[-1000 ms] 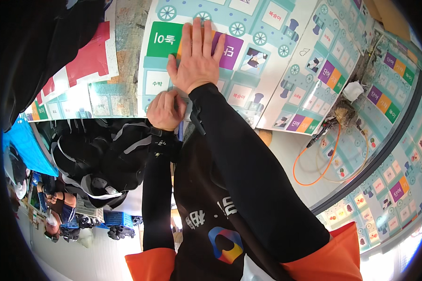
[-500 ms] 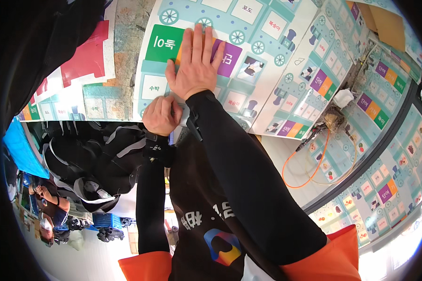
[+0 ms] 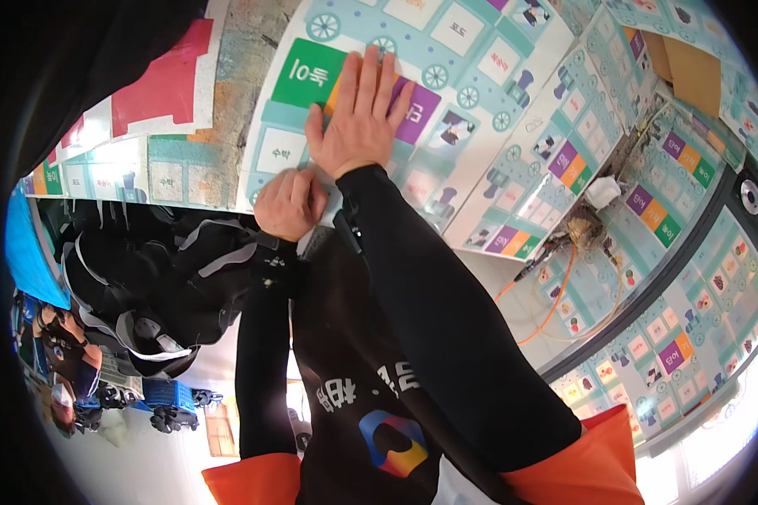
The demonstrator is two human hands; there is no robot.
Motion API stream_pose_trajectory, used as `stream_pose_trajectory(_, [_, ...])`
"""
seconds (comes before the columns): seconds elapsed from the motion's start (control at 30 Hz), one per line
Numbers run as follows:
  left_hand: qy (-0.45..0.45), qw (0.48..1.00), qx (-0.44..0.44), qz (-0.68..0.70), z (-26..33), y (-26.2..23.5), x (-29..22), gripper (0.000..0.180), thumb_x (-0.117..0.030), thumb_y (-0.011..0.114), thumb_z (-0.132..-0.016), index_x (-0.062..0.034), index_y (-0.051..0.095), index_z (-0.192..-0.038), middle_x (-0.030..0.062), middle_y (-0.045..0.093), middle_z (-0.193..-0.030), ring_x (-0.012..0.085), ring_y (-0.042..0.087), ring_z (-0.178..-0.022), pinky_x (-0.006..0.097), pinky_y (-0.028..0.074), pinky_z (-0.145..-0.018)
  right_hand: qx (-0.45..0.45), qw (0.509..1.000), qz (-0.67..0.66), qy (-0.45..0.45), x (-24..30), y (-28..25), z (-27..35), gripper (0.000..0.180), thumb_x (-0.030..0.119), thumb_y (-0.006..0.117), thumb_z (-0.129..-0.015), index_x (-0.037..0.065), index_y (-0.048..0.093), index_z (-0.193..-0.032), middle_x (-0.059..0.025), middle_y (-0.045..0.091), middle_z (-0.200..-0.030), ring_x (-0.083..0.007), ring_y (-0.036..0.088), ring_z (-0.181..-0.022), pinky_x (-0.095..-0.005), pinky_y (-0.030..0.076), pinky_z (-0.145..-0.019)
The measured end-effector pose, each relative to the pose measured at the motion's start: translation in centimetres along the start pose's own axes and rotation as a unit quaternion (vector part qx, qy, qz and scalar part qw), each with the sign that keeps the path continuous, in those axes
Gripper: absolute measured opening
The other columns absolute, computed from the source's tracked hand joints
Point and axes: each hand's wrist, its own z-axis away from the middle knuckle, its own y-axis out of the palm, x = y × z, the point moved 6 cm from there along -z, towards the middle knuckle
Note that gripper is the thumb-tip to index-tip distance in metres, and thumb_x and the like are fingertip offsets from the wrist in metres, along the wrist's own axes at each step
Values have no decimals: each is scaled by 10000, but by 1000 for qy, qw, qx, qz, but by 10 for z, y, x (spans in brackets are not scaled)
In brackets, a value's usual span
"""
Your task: The person handles and sorts shoe uppers at a table before walking to another station and holding a large green bag while another worker places a stack of shoe uppers inside.
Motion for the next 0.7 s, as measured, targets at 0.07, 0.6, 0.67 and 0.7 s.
stream_pose_trajectory(0.07, [0,1000,-16,1,3,-1,-1,189,-72,687,-775,-87,576,-927,61,548,-735,267,601,-654,380,461,-561,1,1000,1,-1,1,0,4,821,431,553,-855,-21,353,-1511,-201,245,-1624,-408,147,-1523,-636,58,-1197])
stream_pose_trajectory(0.6, [-48,989,14,137,5,2,9,178,-149,701,-765,-83,555,-843,124,538,-739,337,573,-687,451,462,-595,-6,1000,25,4,4,-5,-8,777,423,531,-898,10,337,-1527,-176,286,-1617,-394,214,-1512,-608,129,-1213])
stream_pose_trajectory(0.67, [-34,989,64,127,12,12,14,195,-166,709,-760,-89,552,-844,104,537,-742,321,580,-690,430,470,-593,-10,999,37,-6,7,-9,-6,775,414,523,-900,10,330,-1531,-174,280,-1621,-385,217,-1514,-600,132,-1215])
stream_pose_trajectory(0.7, [-12,995,-2,97,14,0,11,209,-178,714,-756,-91,546,-846,94,538,-750,310,587,-697,415,476,-593,-4,999,41,-7,12,-11,-4,775,407,521,-898,9,324,-1534,-173,278,-1623,-380,220,-1514,-596,133,-1216])
